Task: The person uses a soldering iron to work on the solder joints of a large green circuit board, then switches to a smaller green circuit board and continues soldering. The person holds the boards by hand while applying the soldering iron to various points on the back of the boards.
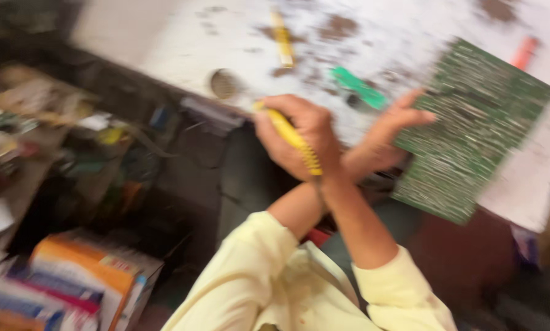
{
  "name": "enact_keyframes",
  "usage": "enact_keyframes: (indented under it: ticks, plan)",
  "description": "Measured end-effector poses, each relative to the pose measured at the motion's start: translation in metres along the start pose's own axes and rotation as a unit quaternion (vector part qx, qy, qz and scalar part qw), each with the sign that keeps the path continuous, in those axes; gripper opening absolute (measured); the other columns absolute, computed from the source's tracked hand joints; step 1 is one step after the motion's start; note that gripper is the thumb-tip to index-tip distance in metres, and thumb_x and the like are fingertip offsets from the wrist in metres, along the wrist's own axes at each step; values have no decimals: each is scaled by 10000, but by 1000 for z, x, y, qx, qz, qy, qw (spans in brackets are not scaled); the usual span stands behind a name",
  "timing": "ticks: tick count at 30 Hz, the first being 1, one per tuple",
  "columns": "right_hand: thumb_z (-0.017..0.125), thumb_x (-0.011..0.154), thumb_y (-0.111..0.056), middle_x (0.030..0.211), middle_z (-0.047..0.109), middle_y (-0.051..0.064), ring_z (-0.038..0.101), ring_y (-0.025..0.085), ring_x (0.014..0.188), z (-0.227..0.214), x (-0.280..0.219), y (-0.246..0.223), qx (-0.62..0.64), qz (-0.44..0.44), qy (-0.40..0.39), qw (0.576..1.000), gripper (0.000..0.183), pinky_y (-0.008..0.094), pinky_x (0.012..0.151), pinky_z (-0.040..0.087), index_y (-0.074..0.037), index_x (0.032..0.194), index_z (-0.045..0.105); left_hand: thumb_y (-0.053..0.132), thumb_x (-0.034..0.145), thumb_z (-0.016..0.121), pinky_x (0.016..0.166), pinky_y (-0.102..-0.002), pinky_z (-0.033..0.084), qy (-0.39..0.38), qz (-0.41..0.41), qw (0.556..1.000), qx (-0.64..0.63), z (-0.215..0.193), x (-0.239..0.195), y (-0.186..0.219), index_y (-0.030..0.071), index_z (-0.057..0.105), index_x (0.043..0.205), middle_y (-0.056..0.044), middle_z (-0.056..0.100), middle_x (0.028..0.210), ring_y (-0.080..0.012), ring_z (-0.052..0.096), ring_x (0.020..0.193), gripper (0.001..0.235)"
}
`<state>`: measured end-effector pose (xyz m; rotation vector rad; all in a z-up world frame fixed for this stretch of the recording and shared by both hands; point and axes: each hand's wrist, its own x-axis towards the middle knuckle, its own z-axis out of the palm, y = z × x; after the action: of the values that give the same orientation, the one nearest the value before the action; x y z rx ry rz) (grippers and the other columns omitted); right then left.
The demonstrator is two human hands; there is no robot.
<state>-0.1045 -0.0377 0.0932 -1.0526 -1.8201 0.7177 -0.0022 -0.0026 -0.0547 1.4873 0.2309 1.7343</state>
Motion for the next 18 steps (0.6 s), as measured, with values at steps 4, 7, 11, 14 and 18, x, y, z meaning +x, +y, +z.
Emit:
enact_keyframes:
  ticks: [4,7,11,14,18]
  plan:
    - [735,976,-121,1009,766,110,758,145,899,-24,-28,-2,12,40,46,998,209,304,804,619,-56,1170,688,-127,673,845,1241,-354,371,-22,-46,997,58,-1,-4,3,148,529,1412,-177,416,1589,-358,458,1470,850]
    - [657,1060,-121,1110,713,158,721,188,887,-83,-94,1,336,172,118,918,284,339,812,610,15,1304,608,-5,770,757,1176,-429,438,38,-226,956,-183,6,7,8,126,521,1404,-173,477,1493,-352,522,1365,689]
    - [553,1109,-309,879,685,186,608,259,708,-172,-178,26,417,98,352,832,415,389,692,500,53,1308,587,127,890,678,1054,-500,530,110,-447,735,-498,10,35,24,108,491,1421,-118,603,1316,-295,612,1208,563]
    - [554,1100,-214,944,686,190,618,256,763,-215,-226,38,345,112,476,801,350,341,698,480,76,1291,597,117,882,667,1048,-487,529,120,-464,730,-486,11,43,32,107,481,1436,-106,618,1305,-283,612,1202,585]
    - [620,1055,-67,983,712,180,670,213,822,-226,-260,42,113,151,464,866,270,291,734,526,54,1296,633,134,866,679,1018,-483,541,119,-481,728,-473,11,40,31,88,516,1406,-122,627,1282,-293,628,1170,566]
